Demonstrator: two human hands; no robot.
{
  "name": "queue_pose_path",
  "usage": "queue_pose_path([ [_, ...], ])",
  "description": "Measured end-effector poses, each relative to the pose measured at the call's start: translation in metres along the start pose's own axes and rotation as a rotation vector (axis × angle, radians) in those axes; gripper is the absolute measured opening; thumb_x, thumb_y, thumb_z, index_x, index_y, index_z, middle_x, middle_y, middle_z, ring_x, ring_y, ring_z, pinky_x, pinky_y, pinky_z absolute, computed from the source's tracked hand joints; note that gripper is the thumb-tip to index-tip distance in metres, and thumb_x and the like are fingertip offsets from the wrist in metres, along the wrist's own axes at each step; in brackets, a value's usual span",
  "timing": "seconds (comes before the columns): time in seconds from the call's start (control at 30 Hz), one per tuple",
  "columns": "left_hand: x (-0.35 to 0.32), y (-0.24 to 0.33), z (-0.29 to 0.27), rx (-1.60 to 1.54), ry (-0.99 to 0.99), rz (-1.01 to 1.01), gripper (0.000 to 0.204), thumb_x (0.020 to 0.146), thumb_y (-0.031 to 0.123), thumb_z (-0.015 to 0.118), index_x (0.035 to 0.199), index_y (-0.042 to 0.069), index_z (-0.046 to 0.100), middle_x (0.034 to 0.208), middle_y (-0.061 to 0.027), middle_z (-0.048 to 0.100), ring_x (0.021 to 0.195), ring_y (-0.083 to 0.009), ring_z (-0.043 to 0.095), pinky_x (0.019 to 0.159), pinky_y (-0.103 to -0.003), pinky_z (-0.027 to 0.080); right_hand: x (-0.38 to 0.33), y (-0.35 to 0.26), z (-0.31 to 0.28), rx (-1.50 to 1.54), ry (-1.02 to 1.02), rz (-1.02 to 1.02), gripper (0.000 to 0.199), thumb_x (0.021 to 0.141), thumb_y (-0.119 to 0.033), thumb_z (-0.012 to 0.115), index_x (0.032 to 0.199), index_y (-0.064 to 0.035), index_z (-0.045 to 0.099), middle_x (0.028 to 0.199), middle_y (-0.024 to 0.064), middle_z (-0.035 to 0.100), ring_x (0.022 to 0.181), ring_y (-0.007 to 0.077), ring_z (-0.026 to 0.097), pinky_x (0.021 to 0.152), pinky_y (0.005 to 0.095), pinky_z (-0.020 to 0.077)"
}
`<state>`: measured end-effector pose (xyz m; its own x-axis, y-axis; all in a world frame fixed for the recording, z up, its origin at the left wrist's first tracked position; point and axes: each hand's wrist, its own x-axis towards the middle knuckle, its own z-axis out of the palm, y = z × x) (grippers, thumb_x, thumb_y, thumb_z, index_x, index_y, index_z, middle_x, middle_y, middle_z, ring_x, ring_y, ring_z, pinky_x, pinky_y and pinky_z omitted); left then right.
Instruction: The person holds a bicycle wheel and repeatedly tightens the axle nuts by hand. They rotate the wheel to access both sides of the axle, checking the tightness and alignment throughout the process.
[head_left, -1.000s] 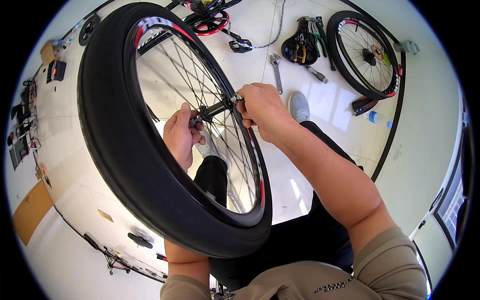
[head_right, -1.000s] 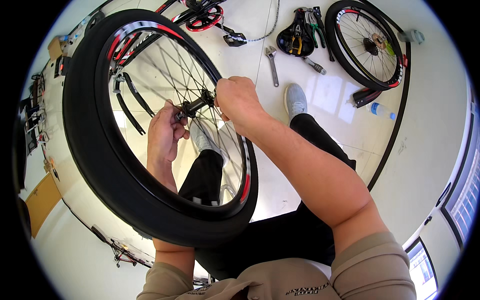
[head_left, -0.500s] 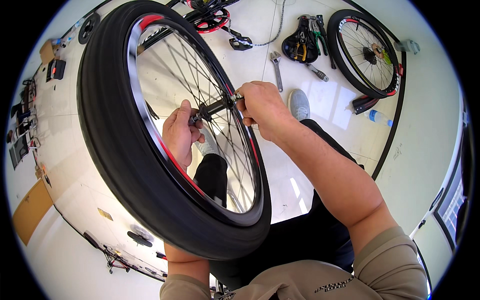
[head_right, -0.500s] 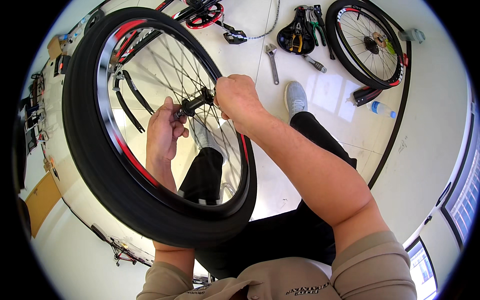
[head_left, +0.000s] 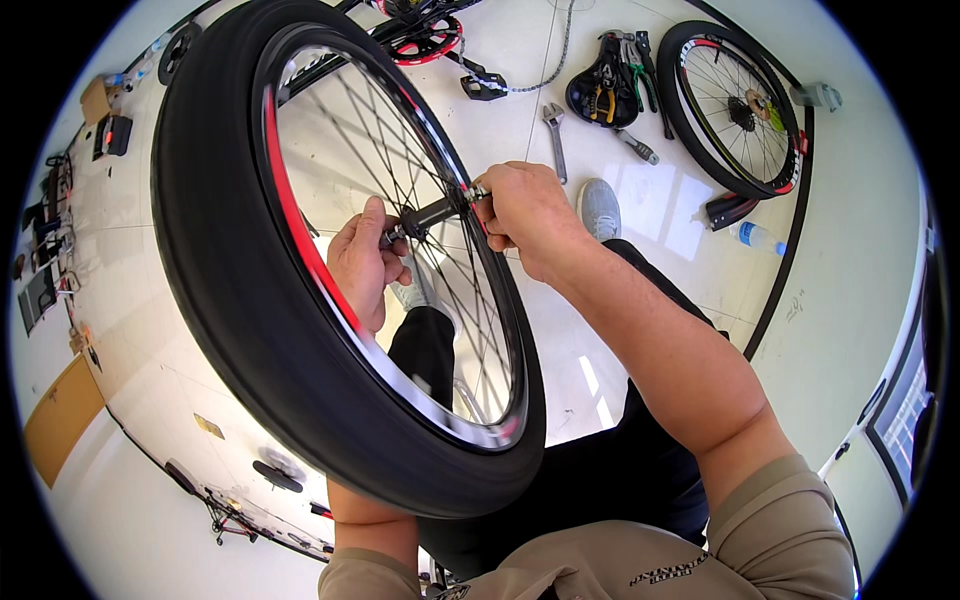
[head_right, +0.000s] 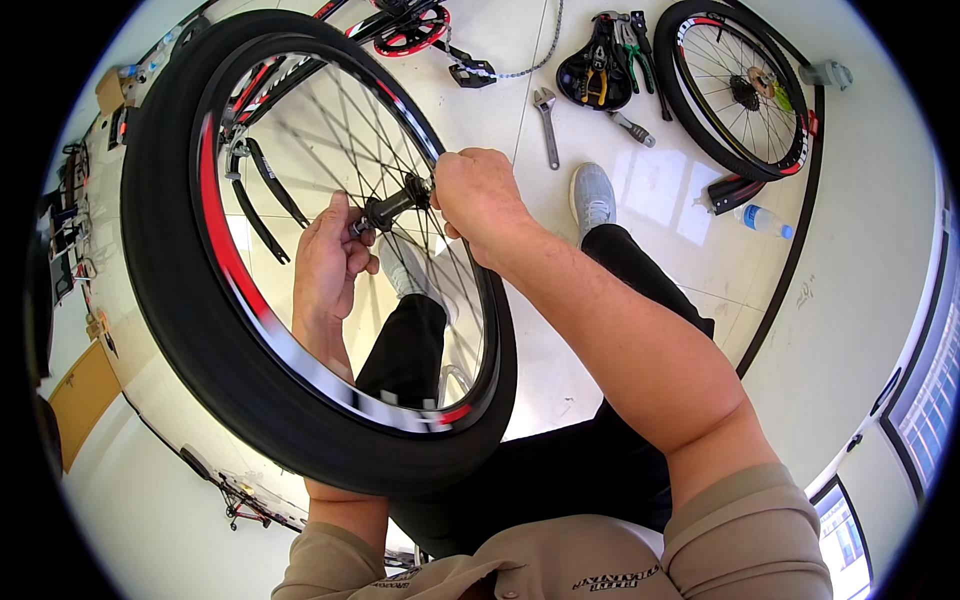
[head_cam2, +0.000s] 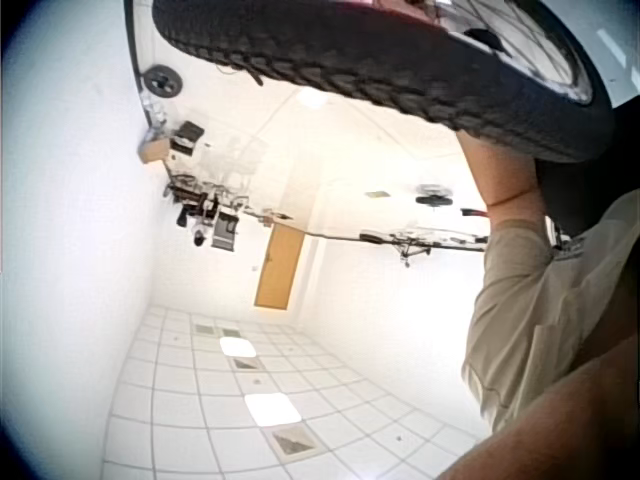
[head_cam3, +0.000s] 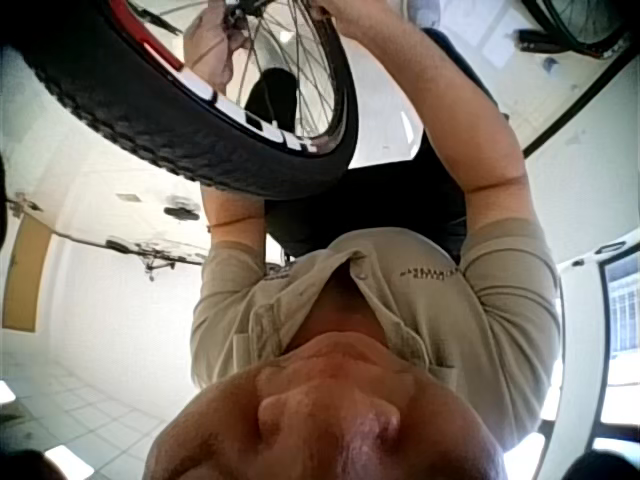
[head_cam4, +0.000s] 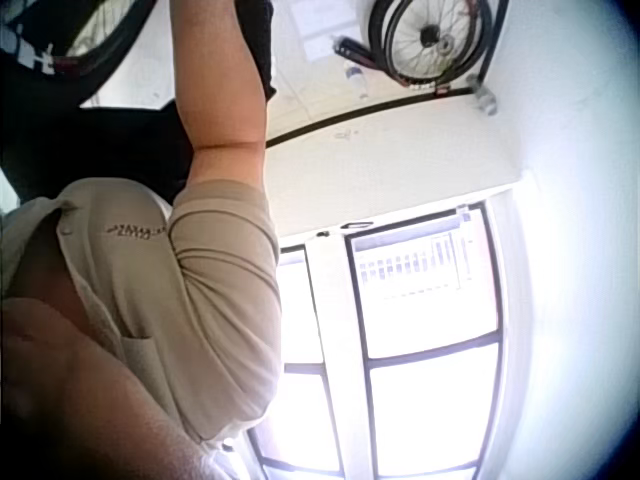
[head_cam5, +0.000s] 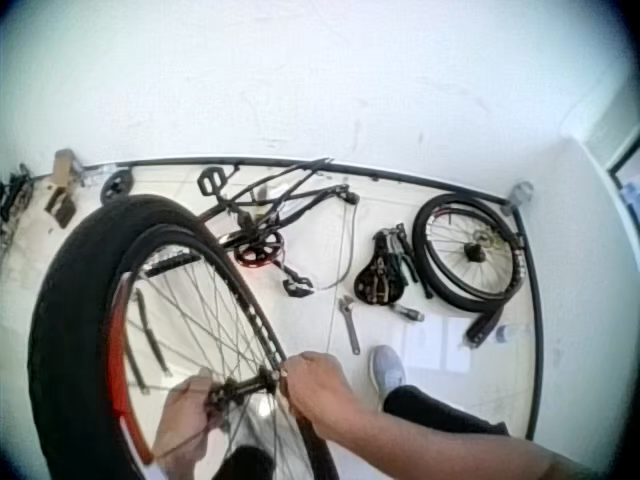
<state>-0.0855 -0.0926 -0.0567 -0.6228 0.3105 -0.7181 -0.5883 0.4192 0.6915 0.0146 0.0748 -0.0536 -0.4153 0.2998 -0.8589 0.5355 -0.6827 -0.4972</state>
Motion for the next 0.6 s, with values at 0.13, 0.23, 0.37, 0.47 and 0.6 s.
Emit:
queue_pose_path([
  [0.13,0.0002,-0.0003,-0.0008,0.002,0.000,-0.008,0.049,0.104,0.042,0.053,0.102,-0.006,0.059,0.075,-0.0083,0.056,0.048,-0.0079,0.038,0.051,-0.029,0.046,0.0021,0.0025,-0.0001,0.018,-0.001,-0.031,0.018,0.087,-0.009,0.045,0.084,0.0040,0.057,0.072,0.0109,0.054,0.052,0.0166,0.042,0.050,0.0348,0.0391],
  [0.23,-0.0008,0.0009,0.0005,0.002,0.005,-0.010,0.046,0.104,0.040,0.052,0.101,-0.005,0.059,0.075,-0.0083,0.056,0.047,-0.0080,0.038,0.050,-0.029,0.046,0.0001,0.0009,-0.0001,0.020,-0.008,-0.010,0.016,0.090,-0.011,0.049,0.090,0.0015,0.059,0.072,0.0070,0.054,0.051,0.0123,0.039,0.052,0.0318,0.0388],
  [0.37,0.0005,-0.0016,-0.0006,-0.003,-0.008,0.011,0.045,0.104,0.040,0.053,0.100,-0.004,0.059,0.073,-0.0077,0.056,0.047,-0.0078,0.038,0.050,-0.028,0.046,0.0002,0.0013,-0.0004,0.010,-0.006,-0.017,0.015,0.090,-0.010,0.049,0.088,0.0014,0.059,0.071,0.0068,0.053,0.051,0.0122,0.038,0.052,0.0317,0.0387],
  [0.47,-0.0001,-0.0020,0.0003,-0.006,-0.005,0.028,0.045,0.104,0.041,0.053,0.099,-0.003,0.059,0.072,-0.0074,0.055,0.046,-0.0076,0.038,0.050,-0.028,0.046,-0.0001,0.0008,0.0000,0.002,-0.004,-0.012,0.015,0.090,-0.010,0.049,0.088,0.0015,0.059,0.071,0.0069,0.053,0.051,0.0124,0.038,0.052,0.0316,0.0389],
  [0.6,0.0010,-0.0020,0.0006,0.006,0.011,0.012,0.045,0.104,0.041,0.053,0.099,-0.003,0.059,0.073,-0.0074,0.055,0.046,-0.0075,0.038,0.050,-0.028,0.046,0.0022,0.0029,0.0000,-0.005,0.003,0.001,0.016,0.090,-0.010,0.049,0.088,0.0019,0.059,0.071,0.0071,0.053,0.051,0.0127,0.039,0.052,0.0319,0.0392],
])
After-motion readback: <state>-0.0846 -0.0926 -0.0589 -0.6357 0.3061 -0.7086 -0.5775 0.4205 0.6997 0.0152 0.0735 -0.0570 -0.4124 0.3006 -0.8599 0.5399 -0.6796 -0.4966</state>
